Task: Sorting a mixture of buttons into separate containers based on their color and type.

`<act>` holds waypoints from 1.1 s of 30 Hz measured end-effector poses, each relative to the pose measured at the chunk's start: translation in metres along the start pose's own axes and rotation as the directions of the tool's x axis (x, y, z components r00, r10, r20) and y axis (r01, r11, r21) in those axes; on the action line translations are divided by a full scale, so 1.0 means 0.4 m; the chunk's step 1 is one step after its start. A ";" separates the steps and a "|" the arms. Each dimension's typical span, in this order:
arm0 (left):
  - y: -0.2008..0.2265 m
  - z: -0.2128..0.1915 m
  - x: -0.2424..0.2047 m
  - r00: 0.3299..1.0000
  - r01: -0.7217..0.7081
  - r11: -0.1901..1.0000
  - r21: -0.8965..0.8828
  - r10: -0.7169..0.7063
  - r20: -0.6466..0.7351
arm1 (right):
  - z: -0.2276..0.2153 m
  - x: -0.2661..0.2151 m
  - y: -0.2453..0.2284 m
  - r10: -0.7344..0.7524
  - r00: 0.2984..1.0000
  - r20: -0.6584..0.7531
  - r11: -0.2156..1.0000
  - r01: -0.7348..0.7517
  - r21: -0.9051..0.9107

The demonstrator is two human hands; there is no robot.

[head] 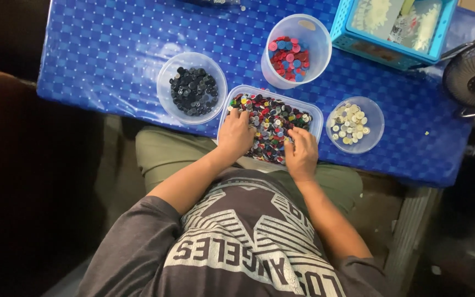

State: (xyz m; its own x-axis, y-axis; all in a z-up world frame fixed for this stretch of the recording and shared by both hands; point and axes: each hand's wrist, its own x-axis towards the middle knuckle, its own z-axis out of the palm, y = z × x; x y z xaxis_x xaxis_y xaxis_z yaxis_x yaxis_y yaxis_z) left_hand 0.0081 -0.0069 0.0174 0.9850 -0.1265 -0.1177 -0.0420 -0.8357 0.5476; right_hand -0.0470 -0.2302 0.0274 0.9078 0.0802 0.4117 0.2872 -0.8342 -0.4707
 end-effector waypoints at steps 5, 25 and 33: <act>0.054 0.010 0.023 0.961 -0.214 0.972 0.099 0.227 -0.157 | 0.010 -0.006 0.002 0.001 1.000 -0.008 0.999 -0.001 -0.045; 0.080 0.000 0.071 0.985 0.084 0.945 -0.317 -0.030 0.170 | 0.020 -0.016 0.014 0.021 1.000 -0.011 0.999 -0.022 -0.043; 0.008 0.012 0.043 0.832 0.549 0.077 -0.832 -0.144 0.535 | 0.031 -0.025 0.025 -0.004 1.000 -0.008 0.998 0.004 -0.067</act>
State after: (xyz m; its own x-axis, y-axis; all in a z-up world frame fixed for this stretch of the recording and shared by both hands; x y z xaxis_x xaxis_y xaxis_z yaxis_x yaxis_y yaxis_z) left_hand 0.0241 -0.0143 0.0131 0.7360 -0.2709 -0.6205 0.6769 0.3106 0.6673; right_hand -0.0492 -0.2327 0.0088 0.9041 0.0795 0.4198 0.2693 -0.8688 -0.4154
